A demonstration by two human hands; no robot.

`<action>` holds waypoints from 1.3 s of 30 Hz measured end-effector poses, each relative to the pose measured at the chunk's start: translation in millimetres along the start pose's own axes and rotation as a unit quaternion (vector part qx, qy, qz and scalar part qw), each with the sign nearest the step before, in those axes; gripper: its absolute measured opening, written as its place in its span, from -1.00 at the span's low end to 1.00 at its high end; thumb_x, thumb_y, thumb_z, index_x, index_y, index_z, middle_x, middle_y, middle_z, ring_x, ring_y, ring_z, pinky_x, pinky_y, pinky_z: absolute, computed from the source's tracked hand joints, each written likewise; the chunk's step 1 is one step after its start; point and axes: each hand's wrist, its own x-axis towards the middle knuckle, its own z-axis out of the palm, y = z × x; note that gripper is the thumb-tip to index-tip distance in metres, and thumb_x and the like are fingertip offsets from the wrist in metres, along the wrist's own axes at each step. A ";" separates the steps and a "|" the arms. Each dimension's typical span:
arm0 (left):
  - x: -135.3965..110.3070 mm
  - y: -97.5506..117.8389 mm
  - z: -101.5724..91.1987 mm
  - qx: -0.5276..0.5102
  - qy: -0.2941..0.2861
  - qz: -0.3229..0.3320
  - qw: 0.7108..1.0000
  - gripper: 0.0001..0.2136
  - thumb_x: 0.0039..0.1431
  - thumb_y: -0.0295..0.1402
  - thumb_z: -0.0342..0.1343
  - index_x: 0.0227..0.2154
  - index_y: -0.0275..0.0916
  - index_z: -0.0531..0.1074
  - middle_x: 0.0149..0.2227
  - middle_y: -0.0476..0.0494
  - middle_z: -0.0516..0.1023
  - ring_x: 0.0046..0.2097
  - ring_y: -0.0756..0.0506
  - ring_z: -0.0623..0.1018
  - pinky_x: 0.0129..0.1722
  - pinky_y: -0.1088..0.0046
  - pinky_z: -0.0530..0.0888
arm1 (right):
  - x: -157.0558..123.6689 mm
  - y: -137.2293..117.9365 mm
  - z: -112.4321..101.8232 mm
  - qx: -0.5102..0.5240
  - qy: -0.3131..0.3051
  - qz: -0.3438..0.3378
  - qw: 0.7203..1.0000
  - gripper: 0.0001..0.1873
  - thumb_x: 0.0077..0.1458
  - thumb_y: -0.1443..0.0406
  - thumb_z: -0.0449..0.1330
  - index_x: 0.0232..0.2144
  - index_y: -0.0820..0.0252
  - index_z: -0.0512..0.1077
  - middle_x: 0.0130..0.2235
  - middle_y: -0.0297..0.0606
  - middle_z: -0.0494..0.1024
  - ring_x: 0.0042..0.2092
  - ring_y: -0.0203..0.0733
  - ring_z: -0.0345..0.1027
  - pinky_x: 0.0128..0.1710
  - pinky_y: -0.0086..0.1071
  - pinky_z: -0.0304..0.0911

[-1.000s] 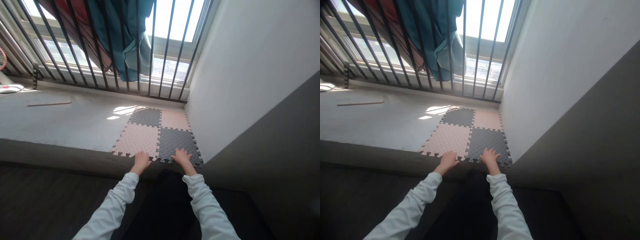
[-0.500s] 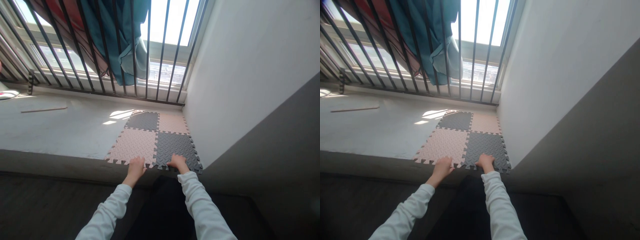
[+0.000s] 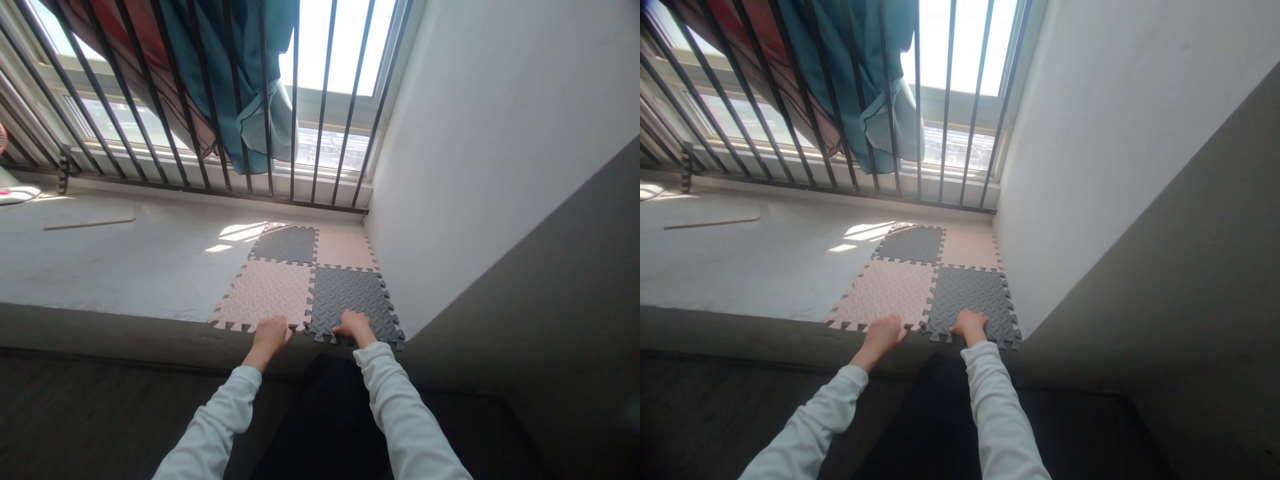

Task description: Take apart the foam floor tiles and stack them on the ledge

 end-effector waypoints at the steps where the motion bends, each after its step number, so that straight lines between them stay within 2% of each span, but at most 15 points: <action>1: 1.3 -0.4 -3.7 0.003 0.000 0.000 1.000 -0.88 -0.17 -0.39 0.08 -0.67 -0.22 0.24 -0.54 -0.18 0.38 -0.31 -0.25 0.45 -0.22 0.20 0.27 | 0.2 -0.1 -0.2 0.001 0.001 0.000 1.000 -0.33 -0.16 0.01 0.16 -0.02 0.24 0.29 0.04 0.02 0.31 0.07 0.16 0.11 -0.07 -0.08 0.11; 4: 4.3 1.8 -16.0 0.025 0.010 0.003 1.000 -0.90 -0.09 -0.36 0.03 -0.62 -0.21 0.26 -0.51 -0.19 0.40 -0.32 -0.24 0.46 -0.24 0.22 0.27 | 0.3 0.0 -0.1 0.002 0.006 -0.001 1.000 -0.33 -0.17 0.02 0.17 -0.02 0.26 0.29 0.03 0.03 0.32 0.06 0.15 0.13 -0.08 -0.09 0.12; 9: 10.4 15.5 -46.5 0.030 0.070 -0.011 0.997 -0.92 -0.03 -0.31 0.00 -0.54 -0.19 0.29 -0.46 -0.14 0.42 -0.30 -0.15 0.46 -0.26 0.36 0.28 | 1.7 1.3 2.0 0.004 0.009 0.002 1.000 -0.30 -0.19 0.02 0.19 -0.01 0.24 0.28 0.04 0.03 0.30 0.08 0.16 0.10 -0.05 -0.06 0.10; 14: 15.9 28.1 -88.8 0.207 0.082 -0.013 0.975 -0.77 0.11 -0.29 -0.21 -0.38 -0.23 0.33 -0.37 -0.14 0.48 -0.34 -0.08 0.46 -0.36 0.45 0.27 | 3.8 1.9 3.9 0.005 0.005 0.004 1.000 -0.28 -0.19 0.00 0.18 0.01 0.23 0.27 0.06 0.02 0.27 0.10 0.19 0.06 -0.03 -0.05 0.07; 17: 14.4 28.9 -102.1 0.251 0.083 0.001 0.965 -0.76 0.12 -0.28 -0.22 -0.37 -0.22 0.33 -0.34 -0.14 0.49 -0.34 -0.07 0.47 -0.39 0.46 0.26 | 4.4 1.9 4.1 0.005 0.003 0.003 1.000 -0.29 -0.19 0.00 0.17 0.01 0.23 0.27 0.06 0.03 0.27 0.11 0.21 0.04 -0.03 -0.04 0.07; 20: 7.6 25.0 -96.7 0.255 0.061 0.024 0.965 -0.77 0.12 -0.29 -0.22 -0.39 -0.21 0.33 -0.33 -0.11 0.49 -0.33 -0.07 0.47 -0.41 0.47 0.25 | 4.8 2.0 4.5 0.006 0.001 0.002 1.000 -0.29 -0.19 -0.01 0.17 0.00 0.21 0.27 0.06 0.02 0.27 0.10 0.20 0.05 -0.04 -0.05 0.08; 23: -2.8 18.7 -77.6 0.254 0.041 0.049 0.965 -0.79 0.11 -0.32 -0.21 -0.39 -0.22 0.33 -0.35 -0.11 0.47 -0.32 -0.07 0.46 -0.40 0.47 0.25 | 5.0 2.3 5.3 0.006 0.001 0.004 1.000 -0.30 -0.19 -0.01 0.17 -0.01 0.21 0.28 0.08 0.02 0.26 0.11 0.18 0.05 -0.04 -0.06 0.08; 28: -21.7 2.4 -50.8 0.255 0.063 0.100 0.960 -0.78 0.12 -0.38 -0.23 -0.41 -0.24 0.33 -0.36 -0.12 0.44 -0.28 -0.07 0.44 -0.34 0.46 0.28 | 4.8 1.6 5.5 0.004 0.000 0.010 1.000 -0.30 -0.17 -0.02 0.16 0.00 0.21 0.27 0.08 0.02 0.25 0.11 0.16 0.04 -0.03 -0.07 0.07; 31: -31.7 -13.3 -51.7 0.250 0.084 0.071 0.962 -0.76 0.13 -0.37 -0.24 -0.43 -0.23 0.33 -0.38 -0.11 0.44 -0.28 -0.07 0.44 -0.33 0.46 0.28 | 5.0 0.6 4.3 0.003 -0.005 0.013 1.000 -0.30 -0.16 -0.01 0.15 0.01 0.21 0.26 0.08 0.01 0.25 0.11 0.17 0.04 -0.03 -0.07 0.07; 34: -40.3 -27.2 -57.4 0.227 0.074 0.028 0.971 -0.77 0.14 -0.33 -0.21 -0.44 -0.22 0.35 -0.36 -0.10 0.46 -0.28 -0.05 0.45 -0.33 0.48 0.28 | 5.8 0.3 3.9 0.002 -0.009 0.016 1.000 -0.31 -0.16 0.00 0.16 0.00 0.21 0.26 0.08 0.01 0.26 0.10 0.17 0.06 -0.04 -0.08 0.08; 36: -44.8 -31.0 -56.1 0.198 0.055 -0.001 0.979 -0.77 0.14 -0.29 -0.19 -0.41 -0.20 0.36 -0.35 -0.07 0.48 -0.30 -0.03 0.45 -0.34 0.49 0.29 | 6.2 0.7 4.8 -0.001 -0.008 0.014 1.000 -0.30 -0.15 -0.01 0.15 0.01 0.22 0.25 0.07 0.02 0.26 0.11 0.17 0.05 -0.04 -0.08 0.07; 39: -47.2 -26.6 -42.2 0.171 0.019 -0.023 0.985 -0.78 0.13 -0.25 -0.15 -0.34 -0.19 0.37 -0.30 -0.07 0.49 -0.28 -0.02 0.47 -0.34 0.51 0.31 | 6.0 2.3 8.1 -0.009 0.000 0.010 1.000 -0.24 -0.13 -0.02 0.12 0.06 0.28 0.17 0.07 0.06 0.26 0.12 0.16 0.02 -0.02 -0.09 0.04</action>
